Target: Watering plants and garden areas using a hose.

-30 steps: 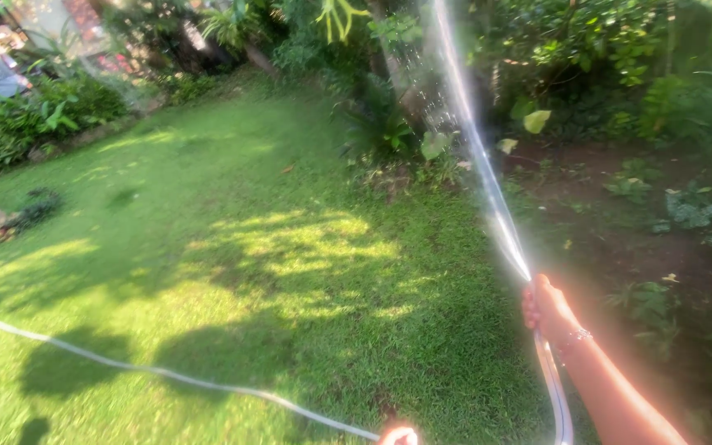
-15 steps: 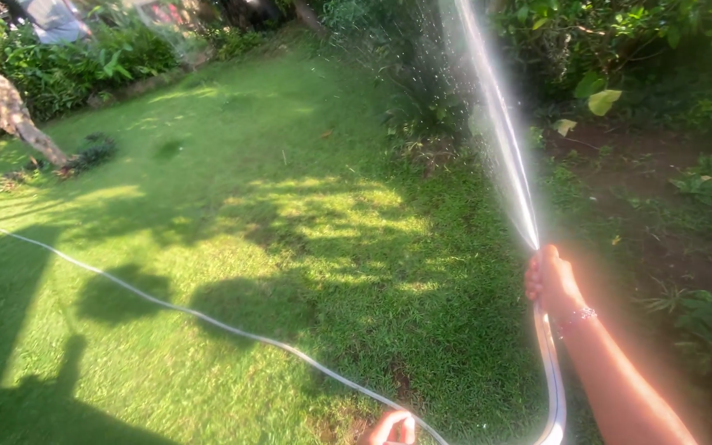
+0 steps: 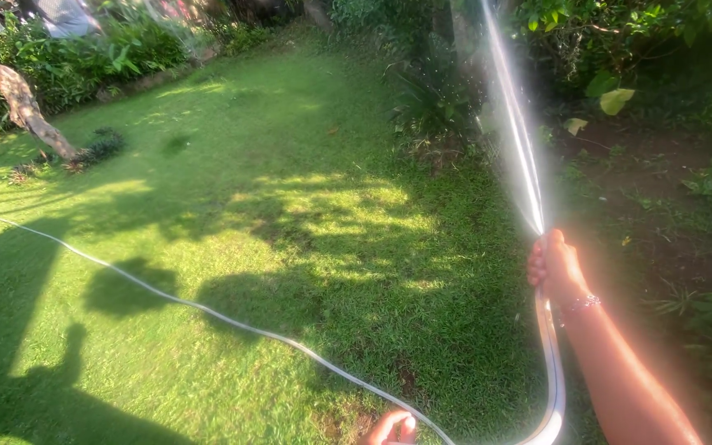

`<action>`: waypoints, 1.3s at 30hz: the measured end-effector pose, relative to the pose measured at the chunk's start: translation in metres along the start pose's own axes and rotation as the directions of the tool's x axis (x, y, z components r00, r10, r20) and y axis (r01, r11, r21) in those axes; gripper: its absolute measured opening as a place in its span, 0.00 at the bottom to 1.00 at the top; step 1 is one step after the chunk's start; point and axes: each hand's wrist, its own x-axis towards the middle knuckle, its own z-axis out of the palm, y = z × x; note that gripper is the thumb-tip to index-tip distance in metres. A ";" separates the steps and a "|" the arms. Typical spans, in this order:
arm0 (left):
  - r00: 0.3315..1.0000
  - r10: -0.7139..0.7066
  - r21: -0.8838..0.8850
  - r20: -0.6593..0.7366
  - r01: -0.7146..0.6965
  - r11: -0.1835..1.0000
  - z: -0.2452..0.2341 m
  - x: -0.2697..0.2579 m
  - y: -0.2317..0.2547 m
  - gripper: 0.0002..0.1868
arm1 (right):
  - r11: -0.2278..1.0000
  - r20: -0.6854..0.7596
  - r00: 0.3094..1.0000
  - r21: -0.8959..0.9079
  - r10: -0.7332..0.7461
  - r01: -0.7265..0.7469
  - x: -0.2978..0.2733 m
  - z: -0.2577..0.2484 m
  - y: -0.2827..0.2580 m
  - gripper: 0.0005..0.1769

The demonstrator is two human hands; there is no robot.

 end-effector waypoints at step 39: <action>0.994 -0.100 0.140 0.035 0.095 0.986 -0.063 0.033 0.157 0.06 | 0.998 -0.049 0.998 0.025 -0.049 0.050 -0.009 -0.002 0.015 0.25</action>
